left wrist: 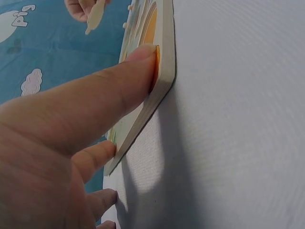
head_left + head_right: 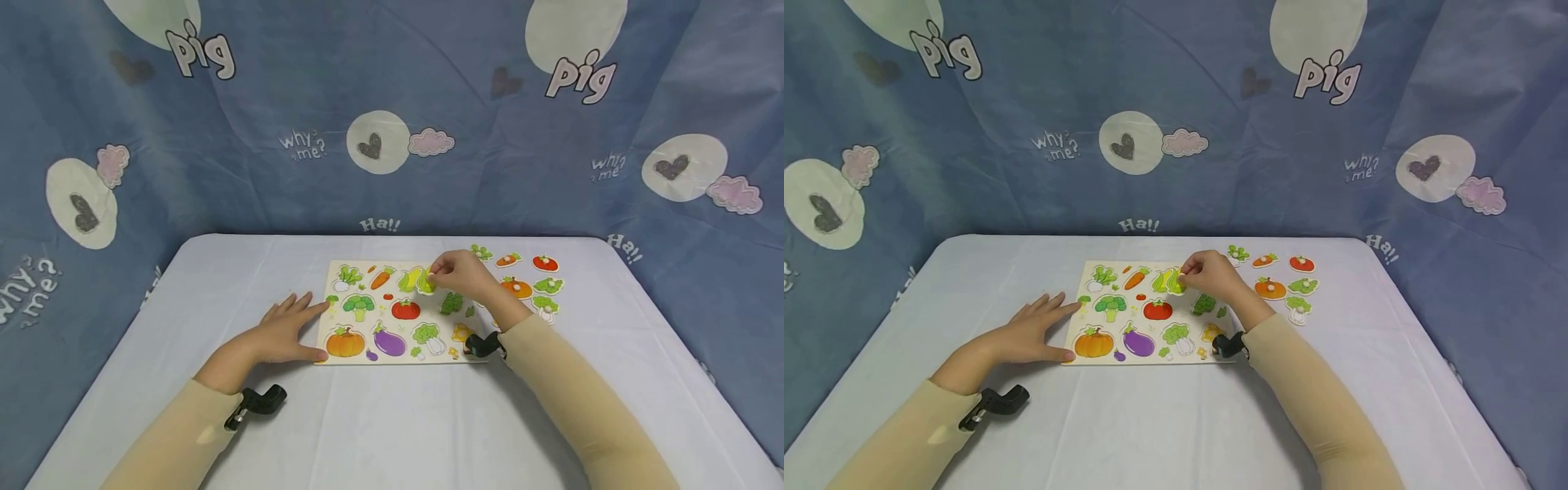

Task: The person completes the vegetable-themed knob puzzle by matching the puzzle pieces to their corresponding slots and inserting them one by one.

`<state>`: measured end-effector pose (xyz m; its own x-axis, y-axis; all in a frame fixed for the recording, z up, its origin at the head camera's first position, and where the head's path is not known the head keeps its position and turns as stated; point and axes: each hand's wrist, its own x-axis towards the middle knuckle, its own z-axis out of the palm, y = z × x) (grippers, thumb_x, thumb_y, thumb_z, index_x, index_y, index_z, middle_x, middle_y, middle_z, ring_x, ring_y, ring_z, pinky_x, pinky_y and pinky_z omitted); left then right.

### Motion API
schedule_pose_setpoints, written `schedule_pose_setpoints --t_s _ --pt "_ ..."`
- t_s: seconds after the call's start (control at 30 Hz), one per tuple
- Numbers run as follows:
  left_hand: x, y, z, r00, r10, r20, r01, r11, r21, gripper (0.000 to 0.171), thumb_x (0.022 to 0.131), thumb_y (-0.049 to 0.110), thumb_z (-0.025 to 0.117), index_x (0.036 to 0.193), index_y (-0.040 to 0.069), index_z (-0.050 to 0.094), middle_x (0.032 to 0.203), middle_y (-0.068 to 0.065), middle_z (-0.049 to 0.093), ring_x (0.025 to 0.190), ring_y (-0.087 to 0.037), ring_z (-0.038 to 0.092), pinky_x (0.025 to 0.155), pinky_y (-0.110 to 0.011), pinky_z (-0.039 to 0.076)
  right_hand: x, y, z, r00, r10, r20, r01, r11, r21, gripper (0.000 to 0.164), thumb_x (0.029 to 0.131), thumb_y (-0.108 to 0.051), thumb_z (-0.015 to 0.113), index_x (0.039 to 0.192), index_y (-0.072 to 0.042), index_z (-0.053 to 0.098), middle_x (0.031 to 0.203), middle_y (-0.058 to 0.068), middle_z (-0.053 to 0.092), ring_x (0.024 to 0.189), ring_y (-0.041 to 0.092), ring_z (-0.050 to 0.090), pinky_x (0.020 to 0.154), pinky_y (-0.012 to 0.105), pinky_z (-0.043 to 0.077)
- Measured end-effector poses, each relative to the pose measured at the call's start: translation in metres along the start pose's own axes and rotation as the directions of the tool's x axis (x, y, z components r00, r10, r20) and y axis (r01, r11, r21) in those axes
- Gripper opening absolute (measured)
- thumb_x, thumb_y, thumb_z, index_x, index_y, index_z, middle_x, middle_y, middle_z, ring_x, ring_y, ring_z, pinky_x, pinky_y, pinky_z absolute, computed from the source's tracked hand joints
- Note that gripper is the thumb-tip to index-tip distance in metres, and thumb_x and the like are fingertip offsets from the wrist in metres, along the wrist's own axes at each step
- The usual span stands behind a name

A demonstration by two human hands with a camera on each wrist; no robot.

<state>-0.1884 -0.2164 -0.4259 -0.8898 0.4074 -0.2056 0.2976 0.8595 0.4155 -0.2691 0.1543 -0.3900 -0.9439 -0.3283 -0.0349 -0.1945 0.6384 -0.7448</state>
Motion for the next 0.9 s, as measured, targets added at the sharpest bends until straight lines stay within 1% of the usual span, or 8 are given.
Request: schedule_pose_setpoints --t_s 0.17,0.37,0.6,0.73,0.9 --pt "-0.002 -0.001 0.000 1.000 0.004 -0.004 -0.004 1.000 -0.010 0.103 0.075 0.062 0.077 0.156 0.012 0.036 0.162 -0.028 0.016 0.147 -0.054 0.005 0.115 -0.071 0.004 0.012 -0.002 0.008 1.000 -0.016 0.001 0.016 1.000 -0.005 0.012 0.091 -0.021 0.075 0.093 -0.010 0.073 0.085 0.004 0.068 0.076 0.021 0.060 0.068 0.033 0.052" --pt "-0.002 0.000 0.000 1.000 0.004 -0.003 -0.004 1.000 -0.008 0.103 0.076 0.061 0.077 0.156 0.013 0.036 0.162 -0.028 0.016 0.147 -0.054 0.005 0.115 -0.071 0.004 0.023 -0.004 0.014 1.000 0.006 0.011 -0.005 0.998 -0.057 0.012 0.090 -0.022 0.075 0.092 -0.010 0.074 0.086 0.003 0.070 0.077 0.020 0.061 0.068 0.033 0.051" --pt "-0.001 0.001 -0.001 1.000 -0.002 0.005 0.002 1.000 -0.002 0.103 0.076 0.061 0.077 0.156 0.013 0.036 0.162 -0.028 0.016 0.147 -0.054 0.005 0.115 -0.071 0.004 0.034 -0.006 0.021 1.000 0.008 0.028 -0.005 0.996 -0.084 0.012 0.089 -0.020 0.076 0.091 -0.008 0.074 0.083 0.003 0.070 0.071 0.017 0.060 0.065 0.030 0.050" --pt "0.000 0.002 -0.001 1.000 -0.004 0.004 0.004 1.000 0.002 0.103 0.076 0.062 0.077 0.156 0.013 0.035 0.162 -0.028 0.016 0.148 -0.054 0.005 0.115 -0.070 0.004 0.039 -0.007 0.024 0.999 0.022 0.042 -0.018 0.995 -0.100 0.013 0.088 -0.019 0.076 0.091 -0.007 0.074 0.083 0.004 0.069 0.069 0.017 0.061 0.065 0.030 0.051" --pt "0.000 0.001 0.001 1.000 -0.010 0.002 0.010 1.000 0.006 0.104 0.075 0.062 0.077 0.156 0.014 0.035 0.163 -0.027 0.016 0.148 -0.053 0.005 0.115 -0.070 0.003 0.043 -0.008 0.028 0.997 0.062 0.053 -0.055 0.991 -0.118 0.014 0.088 -0.020 0.077 0.090 -0.007 0.074 0.083 0.004 0.070 0.068 0.017 0.062 0.063 0.030 0.051"
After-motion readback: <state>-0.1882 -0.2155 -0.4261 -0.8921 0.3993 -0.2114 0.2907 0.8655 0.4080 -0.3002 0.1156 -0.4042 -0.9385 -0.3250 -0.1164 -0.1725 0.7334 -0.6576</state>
